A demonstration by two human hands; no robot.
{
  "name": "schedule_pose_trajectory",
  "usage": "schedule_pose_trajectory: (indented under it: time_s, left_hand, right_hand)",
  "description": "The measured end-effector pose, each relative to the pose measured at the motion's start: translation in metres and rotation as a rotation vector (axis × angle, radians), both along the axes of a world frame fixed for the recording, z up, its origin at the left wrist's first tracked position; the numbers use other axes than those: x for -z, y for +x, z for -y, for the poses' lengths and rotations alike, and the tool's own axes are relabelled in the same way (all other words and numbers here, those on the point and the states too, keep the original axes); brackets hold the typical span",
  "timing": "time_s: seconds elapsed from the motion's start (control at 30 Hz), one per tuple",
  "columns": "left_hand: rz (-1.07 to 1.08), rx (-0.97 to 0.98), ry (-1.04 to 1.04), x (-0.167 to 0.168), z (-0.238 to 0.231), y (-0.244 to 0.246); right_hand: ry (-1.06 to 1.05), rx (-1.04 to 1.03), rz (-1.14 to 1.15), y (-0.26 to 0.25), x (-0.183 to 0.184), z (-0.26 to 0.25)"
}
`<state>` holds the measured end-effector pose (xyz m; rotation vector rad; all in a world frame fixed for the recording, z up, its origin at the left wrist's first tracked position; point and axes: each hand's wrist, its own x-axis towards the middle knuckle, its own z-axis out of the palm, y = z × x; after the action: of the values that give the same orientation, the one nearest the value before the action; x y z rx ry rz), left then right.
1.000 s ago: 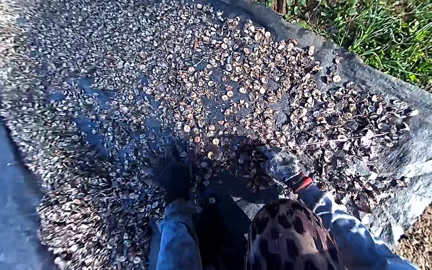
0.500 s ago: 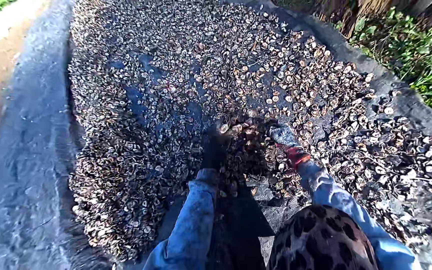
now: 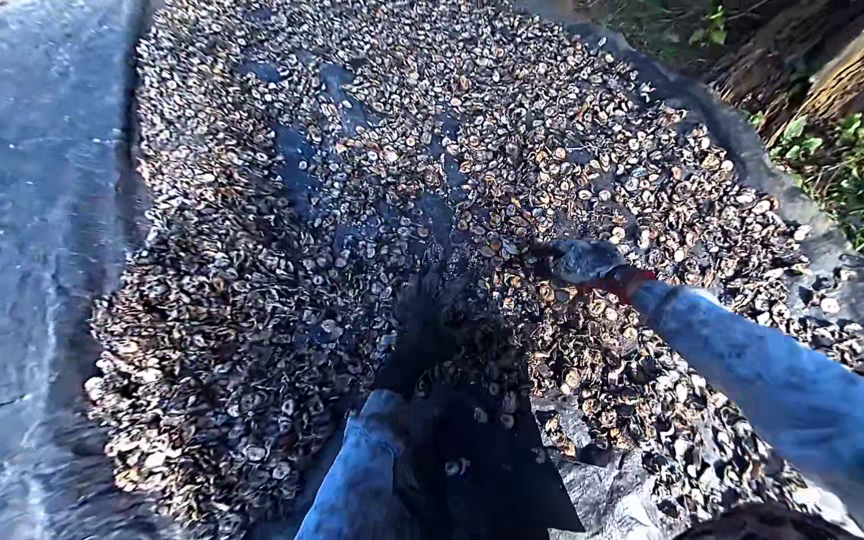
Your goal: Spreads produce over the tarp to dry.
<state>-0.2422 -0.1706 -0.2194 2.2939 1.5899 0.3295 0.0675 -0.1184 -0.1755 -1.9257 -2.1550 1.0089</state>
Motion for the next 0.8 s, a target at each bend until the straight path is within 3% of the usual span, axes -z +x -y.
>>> schedule_pose_trajectory:
  time_s: [0.1, 0.17, 0.27, 0.37, 0.47, 0.57, 0.63, 0.7, 0.8]
  left_hand:
    - [-0.111, -0.082, 0.118, 0.034, -0.016, -0.013]
    - [-0.185, -0.124, 0.125, 0.054, -0.008, -0.007]
    - [-0.227, -0.131, 0.099, 0.056, -0.008, -0.004]
    - [-0.231, -0.137, 0.019, 0.052, -0.009, -0.009]
    - [-0.183, -0.137, 0.043, 0.055, -0.008, -0.007]
    - [-0.167, -0.128, 0.031, 0.054, -0.009, -0.01]
    - [-0.156, -0.119, 0.017, 0.051, -0.013, -0.01]
    - [-0.052, -0.125, 0.075, 0.043, -0.022, -0.02]
    - [0.011, -0.328, 0.215, 0.024, -0.067, -0.06]
  right_hand:
    - [0.157, 0.05, 0.1, 0.01, -0.008, -0.085]
    - [0.24, 0.195, 0.182, 0.014, 0.0, -0.139]
    - [0.242, 0.461, 0.113, -0.004, 0.026, -0.175]
    - [0.26, 0.379, 0.11, -0.067, 0.061, -0.178]
    - [0.309, 0.213, 0.006, -0.083, 0.048, -0.188]
    - [0.126, 0.206, -0.073, -0.088, -0.002, -0.169]
    - [0.213, 0.061, 0.065, -0.089, 0.023, -0.142]
    - [0.221, -0.074, 0.144, -0.076, 0.055, -0.083]
    - [0.234, -0.034, 0.149, -0.056, 0.043, -0.038]
